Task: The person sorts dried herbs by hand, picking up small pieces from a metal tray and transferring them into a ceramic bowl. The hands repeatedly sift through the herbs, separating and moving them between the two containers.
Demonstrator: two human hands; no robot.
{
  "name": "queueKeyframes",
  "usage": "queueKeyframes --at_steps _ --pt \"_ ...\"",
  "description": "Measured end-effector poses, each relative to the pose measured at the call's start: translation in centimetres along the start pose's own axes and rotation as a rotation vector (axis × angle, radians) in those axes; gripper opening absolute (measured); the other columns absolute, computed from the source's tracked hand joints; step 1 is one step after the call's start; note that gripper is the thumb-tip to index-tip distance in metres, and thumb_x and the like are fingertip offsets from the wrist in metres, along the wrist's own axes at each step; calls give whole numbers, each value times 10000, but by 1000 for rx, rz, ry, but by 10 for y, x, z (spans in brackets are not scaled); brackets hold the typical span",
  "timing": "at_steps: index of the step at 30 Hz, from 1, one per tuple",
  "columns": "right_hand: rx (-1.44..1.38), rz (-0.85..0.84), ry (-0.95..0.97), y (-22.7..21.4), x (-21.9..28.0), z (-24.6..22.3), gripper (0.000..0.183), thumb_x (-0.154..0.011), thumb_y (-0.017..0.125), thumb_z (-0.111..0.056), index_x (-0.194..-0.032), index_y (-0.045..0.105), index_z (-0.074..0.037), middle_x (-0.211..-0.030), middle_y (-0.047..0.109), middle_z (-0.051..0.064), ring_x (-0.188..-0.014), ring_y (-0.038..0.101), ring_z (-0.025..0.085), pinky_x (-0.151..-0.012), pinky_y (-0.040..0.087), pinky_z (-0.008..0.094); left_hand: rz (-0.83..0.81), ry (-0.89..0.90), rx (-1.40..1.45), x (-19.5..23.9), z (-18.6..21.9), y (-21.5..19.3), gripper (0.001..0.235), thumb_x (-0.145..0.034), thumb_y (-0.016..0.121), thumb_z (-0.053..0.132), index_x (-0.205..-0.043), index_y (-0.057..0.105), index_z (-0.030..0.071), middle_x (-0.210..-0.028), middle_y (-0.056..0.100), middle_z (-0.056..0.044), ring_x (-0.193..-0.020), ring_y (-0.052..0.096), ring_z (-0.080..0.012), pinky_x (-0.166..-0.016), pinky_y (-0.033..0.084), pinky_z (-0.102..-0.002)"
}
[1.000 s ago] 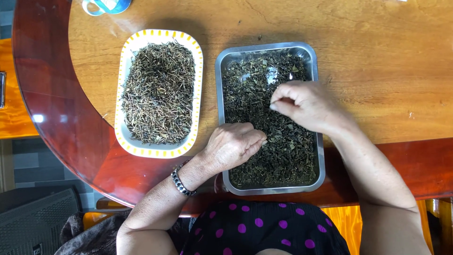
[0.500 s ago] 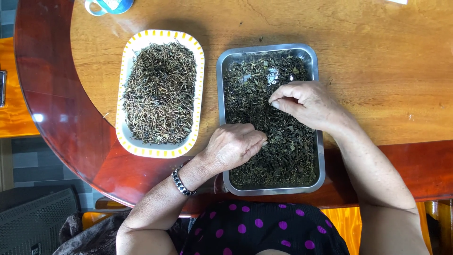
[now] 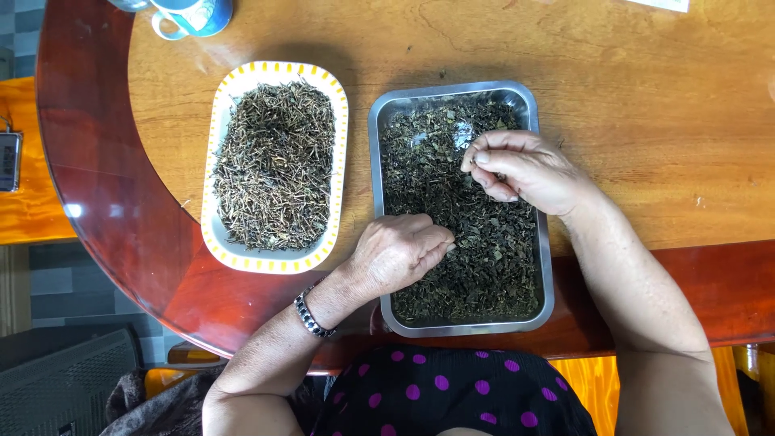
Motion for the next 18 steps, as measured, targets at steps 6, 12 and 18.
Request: queueKeyframes --at_steps 6,12,18 --pt "-197 44 40 -10 -4 22 172 -1045 485 -136 -1059 586 2 -672 517 82 -480 482 108 -397 386 232 25 -51 55 -6 10 -9 102 -975 626 171 -880 662 168 -662 557 -6 -612 665 -215 -566 571 -312" --pt "-239 62 27 -7 0 8 177 -1048 508 -150 -1045 604 -1 -656 519 74 -467 478 101 -389 366 215 82 -163 106 -18 13 -26 103 -952 641 118 -908 720 167 -661 643 -2 -604 685 -187 -553 570 -286" --pt "447 184 -68 -11 15 -32 218 -998 605 -25 -1212 629 10 -667 562 68 -497 476 125 -432 342 233 -23 -321 -228 -32 10 -42 186 -987 612 168 -1108 748 128 -735 696 -63 -632 707 -180 -559 597 -294"
Point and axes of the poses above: each hand's wrist, its own x-axis away from the middle knuckle, its own y-axis out of the palm, z = x × y, the point moved 5 cm from there along -x, towards the middle knuckle
